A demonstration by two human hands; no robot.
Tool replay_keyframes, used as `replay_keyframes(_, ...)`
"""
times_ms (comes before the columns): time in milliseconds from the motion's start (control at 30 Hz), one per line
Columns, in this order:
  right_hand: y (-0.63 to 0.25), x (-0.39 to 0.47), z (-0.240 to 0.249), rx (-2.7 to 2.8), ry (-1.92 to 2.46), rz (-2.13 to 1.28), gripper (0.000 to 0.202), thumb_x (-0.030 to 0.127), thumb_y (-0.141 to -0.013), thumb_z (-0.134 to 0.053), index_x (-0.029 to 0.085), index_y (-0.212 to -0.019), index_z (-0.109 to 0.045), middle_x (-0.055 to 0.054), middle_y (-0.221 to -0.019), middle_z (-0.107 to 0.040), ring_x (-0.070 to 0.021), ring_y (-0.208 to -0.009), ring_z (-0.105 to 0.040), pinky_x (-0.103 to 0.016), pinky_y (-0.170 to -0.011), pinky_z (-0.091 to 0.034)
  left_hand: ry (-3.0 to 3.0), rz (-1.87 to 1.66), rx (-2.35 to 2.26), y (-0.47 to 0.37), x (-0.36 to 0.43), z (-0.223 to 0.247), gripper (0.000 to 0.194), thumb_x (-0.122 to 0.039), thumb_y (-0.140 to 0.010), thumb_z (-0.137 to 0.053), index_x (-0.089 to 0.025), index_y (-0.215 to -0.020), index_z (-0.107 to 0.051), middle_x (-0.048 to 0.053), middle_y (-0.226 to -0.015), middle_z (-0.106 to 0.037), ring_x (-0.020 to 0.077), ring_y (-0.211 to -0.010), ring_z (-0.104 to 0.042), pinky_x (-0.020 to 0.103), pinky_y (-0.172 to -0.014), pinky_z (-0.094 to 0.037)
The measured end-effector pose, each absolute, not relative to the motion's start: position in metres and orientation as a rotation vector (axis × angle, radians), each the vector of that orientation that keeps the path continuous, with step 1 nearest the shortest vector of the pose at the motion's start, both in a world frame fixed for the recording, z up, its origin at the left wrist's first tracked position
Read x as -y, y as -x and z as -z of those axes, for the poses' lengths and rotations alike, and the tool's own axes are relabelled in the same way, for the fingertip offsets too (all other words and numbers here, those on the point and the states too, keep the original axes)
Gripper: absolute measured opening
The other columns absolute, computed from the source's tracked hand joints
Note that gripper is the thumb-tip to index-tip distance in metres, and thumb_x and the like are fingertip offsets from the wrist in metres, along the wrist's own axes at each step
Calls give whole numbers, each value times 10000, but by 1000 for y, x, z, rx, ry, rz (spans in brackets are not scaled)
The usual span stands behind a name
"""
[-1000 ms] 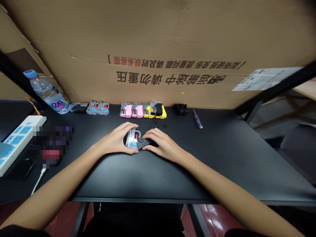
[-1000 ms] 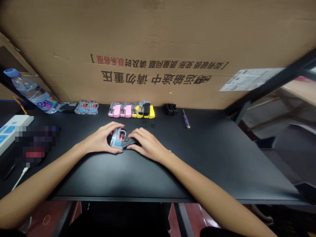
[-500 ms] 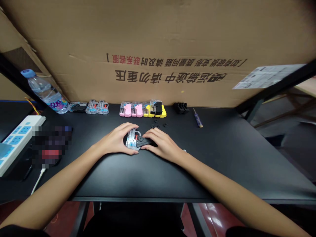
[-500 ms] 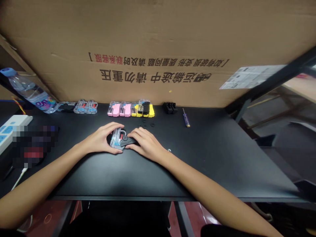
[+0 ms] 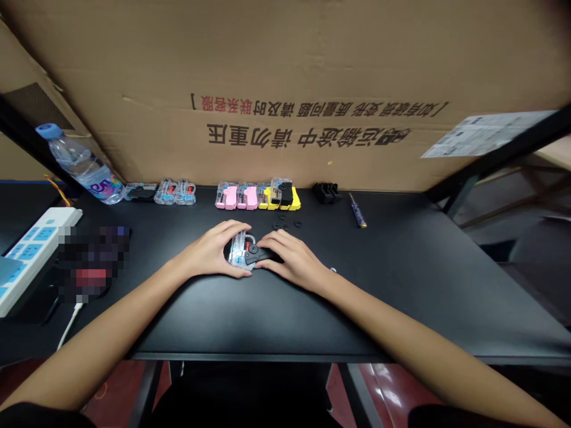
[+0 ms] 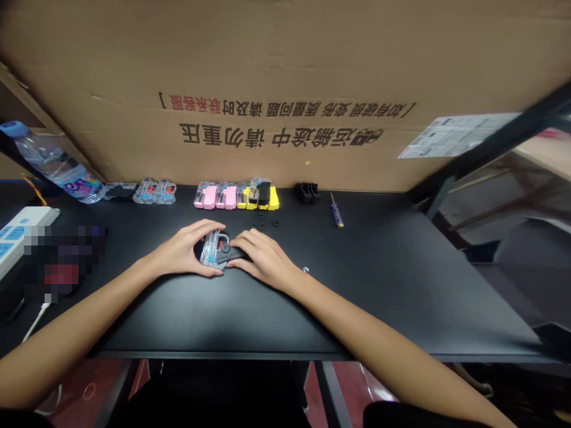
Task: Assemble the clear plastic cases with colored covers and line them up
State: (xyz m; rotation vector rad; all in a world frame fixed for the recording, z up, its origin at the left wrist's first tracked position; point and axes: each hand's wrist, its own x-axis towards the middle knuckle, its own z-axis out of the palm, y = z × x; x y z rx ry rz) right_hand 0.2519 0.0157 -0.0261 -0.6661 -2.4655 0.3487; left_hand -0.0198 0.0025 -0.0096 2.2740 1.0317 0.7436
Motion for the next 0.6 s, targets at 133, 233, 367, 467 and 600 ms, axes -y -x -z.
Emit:
replay_keyframes(133,-253,-17,27,2430,701,-465,349,451,-1008,-731,220,-1266,-690,-130,-1145,-750,-304,-1051,-695,-455,-906,-596,-2241,-740,-1032,20,-2,7,941,-531,-718,-953,-253,-1518,-544,139,-1469,-621,342,-1316,-643,490,-1143,-535)
replay_keyframes(233,-255,-20,27,2314,791,-615,347,473,-989,-758,223,-1225,-709,-108,-1102,-748,-282,-1019,-704,-429,-905,-586,-2210,-770,-1017,22,-3,5,937,-552,-749,-932,-279,-1546,-522,144,-1551,-564,337,-1325,-632,475,-1075,-576)
replay_keyframes(367,-257,-24,26,2198,870,-708,376,528,-986,-746,216,-1196,-736,-88,-1042,-743,-238,-876,-691,-377,-793,-577,-2179,-783,-1023,27,-6,5,885,-557,-792,-902,-288,-1544,-521,141,-1559,-556,293,-1211,-672,445,-985,-599)
replay_keyframes(467,-259,-26,28,2210,813,-730,383,518,-967,-774,227,-1213,-739,-96,-1091,-741,-247,-935,-693,-387,-832,-585,-2186,-737,-1075,29,-7,4,941,-570,-783,-908,-284,-1573,-484,141,-1530,-581,302,-1216,-665,480,-1066,-549)
replay_keyframes(600,-263,-30,28,2256,758,-768,382,447,-969,-791,259,-1295,-726,-104,-1174,-733,-259,-1029,-685,-390,-863,-594,-2266,-630,-1134,31,-6,1,996,-566,-769,-917,-293,-1600,-440,132,-1522,-600,339,-1288,-628,523,-1153,-457)
